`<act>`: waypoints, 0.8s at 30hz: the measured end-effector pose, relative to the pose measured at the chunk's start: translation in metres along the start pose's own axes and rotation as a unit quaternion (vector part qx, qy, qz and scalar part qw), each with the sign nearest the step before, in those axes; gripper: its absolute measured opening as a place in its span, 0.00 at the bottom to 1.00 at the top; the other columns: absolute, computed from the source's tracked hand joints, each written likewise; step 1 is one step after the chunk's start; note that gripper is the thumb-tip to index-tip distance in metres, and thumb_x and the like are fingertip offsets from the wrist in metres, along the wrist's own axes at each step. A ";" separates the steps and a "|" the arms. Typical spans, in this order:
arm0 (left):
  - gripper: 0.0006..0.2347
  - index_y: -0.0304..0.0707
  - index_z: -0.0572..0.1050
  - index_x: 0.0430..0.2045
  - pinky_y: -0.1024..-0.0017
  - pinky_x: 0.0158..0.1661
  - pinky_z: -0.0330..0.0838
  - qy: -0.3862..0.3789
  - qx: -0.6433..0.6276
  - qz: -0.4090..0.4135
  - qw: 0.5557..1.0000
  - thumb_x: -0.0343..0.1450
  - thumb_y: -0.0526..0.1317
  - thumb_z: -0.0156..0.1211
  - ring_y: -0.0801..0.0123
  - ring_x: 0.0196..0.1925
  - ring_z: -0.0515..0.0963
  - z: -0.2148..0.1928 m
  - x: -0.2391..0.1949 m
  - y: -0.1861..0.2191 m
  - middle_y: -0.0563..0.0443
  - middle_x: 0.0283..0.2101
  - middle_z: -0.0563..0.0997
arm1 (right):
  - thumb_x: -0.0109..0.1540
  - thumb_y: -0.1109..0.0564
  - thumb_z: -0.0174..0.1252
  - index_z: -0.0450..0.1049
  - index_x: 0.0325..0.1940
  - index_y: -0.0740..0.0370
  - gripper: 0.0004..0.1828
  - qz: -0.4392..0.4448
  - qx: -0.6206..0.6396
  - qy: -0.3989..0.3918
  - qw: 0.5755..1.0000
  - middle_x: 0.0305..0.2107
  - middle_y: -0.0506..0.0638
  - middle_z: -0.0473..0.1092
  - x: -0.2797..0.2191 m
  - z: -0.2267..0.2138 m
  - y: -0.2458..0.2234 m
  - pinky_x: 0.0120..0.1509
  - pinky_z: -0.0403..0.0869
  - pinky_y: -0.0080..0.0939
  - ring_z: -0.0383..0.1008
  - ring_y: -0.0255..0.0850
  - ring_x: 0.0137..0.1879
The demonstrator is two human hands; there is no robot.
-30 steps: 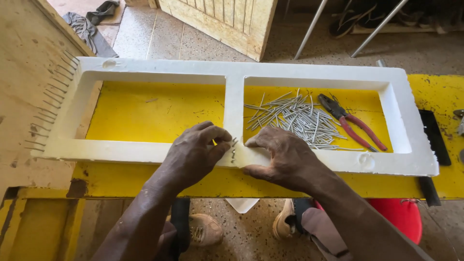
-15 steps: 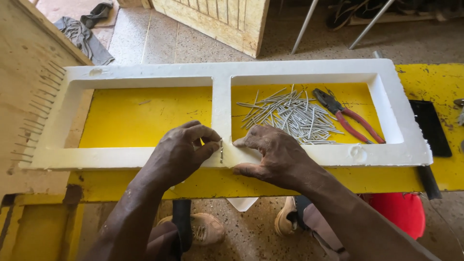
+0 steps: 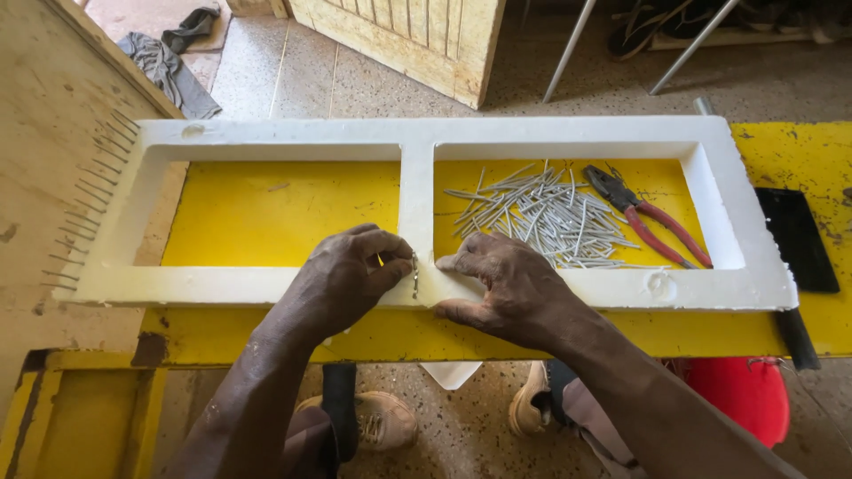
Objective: Inserting small metal pins into a foam frame at regular intervals
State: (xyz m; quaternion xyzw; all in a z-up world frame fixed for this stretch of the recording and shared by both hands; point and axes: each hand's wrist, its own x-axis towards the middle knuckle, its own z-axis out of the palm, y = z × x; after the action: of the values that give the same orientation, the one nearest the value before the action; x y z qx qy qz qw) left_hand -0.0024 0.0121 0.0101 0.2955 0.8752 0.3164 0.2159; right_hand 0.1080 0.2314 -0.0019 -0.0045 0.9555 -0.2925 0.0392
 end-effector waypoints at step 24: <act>0.08 0.48 0.83 0.44 0.55 0.49 0.79 0.045 -0.029 0.011 0.999 0.74 0.44 0.63 0.57 0.45 0.88 0.006 0.000 -0.016 0.49 0.36 0.87 | 0.66 0.45 0.63 0.85 0.52 0.33 0.11 -0.006 0.091 0.064 0.994 0.37 0.47 0.77 0.027 0.014 -0.010 0.56 0.79 0.53 0.82 0.51 0.50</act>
State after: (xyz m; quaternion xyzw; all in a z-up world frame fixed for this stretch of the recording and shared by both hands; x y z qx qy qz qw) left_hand -0.0054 0.0044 -0.0053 0.2839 0.8712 0.3571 0.1815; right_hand 0.0821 0.2147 -0.0098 0.0124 0.9253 -0.3783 -0.0235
